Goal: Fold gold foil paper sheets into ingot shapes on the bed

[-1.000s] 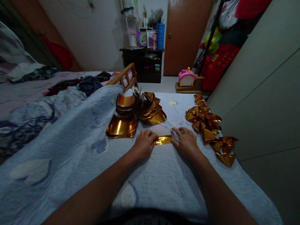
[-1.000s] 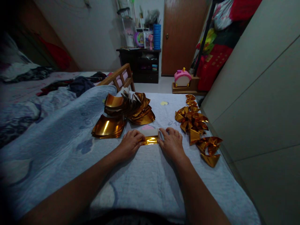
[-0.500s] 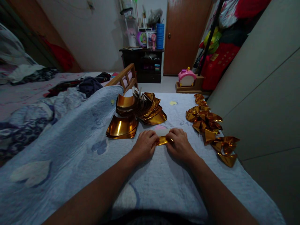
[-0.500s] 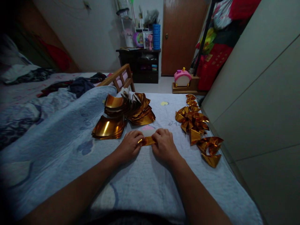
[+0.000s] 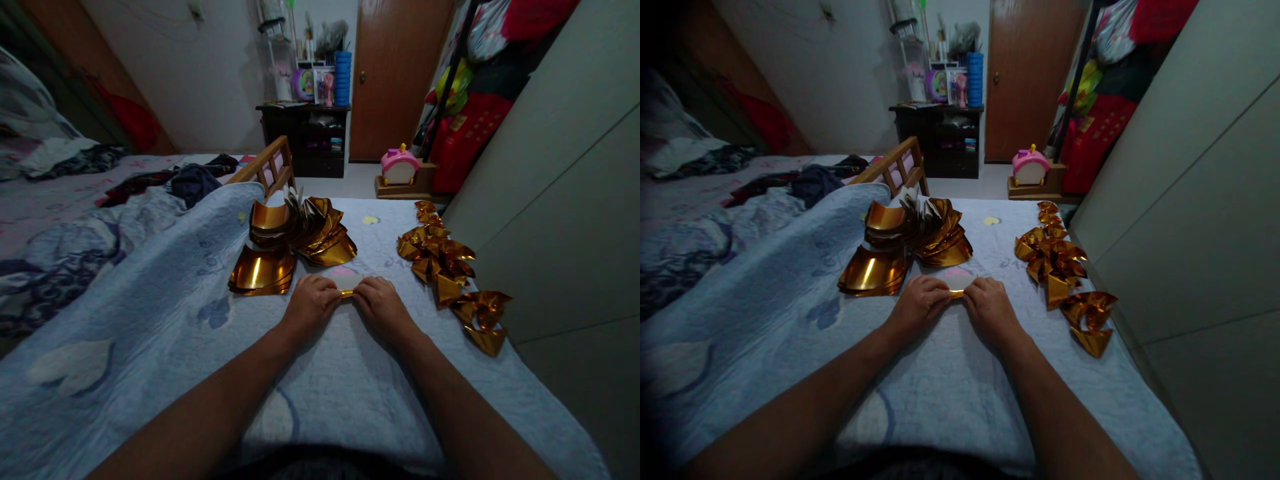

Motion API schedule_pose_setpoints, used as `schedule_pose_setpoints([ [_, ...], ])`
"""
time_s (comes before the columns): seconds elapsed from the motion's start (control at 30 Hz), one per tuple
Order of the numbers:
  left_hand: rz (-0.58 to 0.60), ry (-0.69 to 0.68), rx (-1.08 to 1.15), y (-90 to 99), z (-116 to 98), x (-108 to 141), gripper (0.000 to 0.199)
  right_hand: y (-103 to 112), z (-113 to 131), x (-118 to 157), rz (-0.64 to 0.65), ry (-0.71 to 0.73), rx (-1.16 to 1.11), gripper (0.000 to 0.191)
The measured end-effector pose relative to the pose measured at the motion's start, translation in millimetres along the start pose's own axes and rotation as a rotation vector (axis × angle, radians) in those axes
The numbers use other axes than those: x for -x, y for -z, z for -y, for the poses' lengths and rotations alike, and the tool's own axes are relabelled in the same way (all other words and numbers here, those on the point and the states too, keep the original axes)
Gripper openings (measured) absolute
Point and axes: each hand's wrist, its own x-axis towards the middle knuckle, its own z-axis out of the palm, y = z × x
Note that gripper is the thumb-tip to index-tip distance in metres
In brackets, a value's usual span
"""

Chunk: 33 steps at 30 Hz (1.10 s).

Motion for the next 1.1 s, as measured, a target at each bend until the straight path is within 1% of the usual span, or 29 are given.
schedule_pose_setpoints([
  [0.1,-0.032,-0.030,-0.014,-0.2,-1.1,-1.5,0.017,-3.3,5.1,-0.4,-0.021,0.040,0.000,0.011],
  [0.27,-0.037,-0.061,-0.025,-0.2,-3.5,-2.5,0.020,-7.9,8.6,-3.5,-0.031,0.063,0.043,0.011],
  [0.53,-0.035,-0.084,-0.054,4.0,-0.3,-1.3,0.017,-3.0,5.1,-2.9,-0.028,0.077,0.048,0.011],
  [0.87,-0.015,-0.074,-0.111,10.3,6.8,0.6,0.014,-0.2,1.2,-1.7,-0.009,0.032,0.001,0.018],
  [0.97,-0.005,-0.059,-0.108,13.6,6.3,1.4,0.018,1.1,-0.1,-1.4,-0.016,0.014,-0.014,0.019],
  [1.07,-0.044,-0.034,-0.075,18.4,3.0,2.7,0.019,1.9,-0.1,-1.0,-0.041,-0.004,-0.021,0.019],
  [1.1,-0.063,-0.028,-0.065,19.7,1.0,2.9,0.028,1.7,0.5,-1.0,-0.048,-0.004,-0.021,0.019],
])
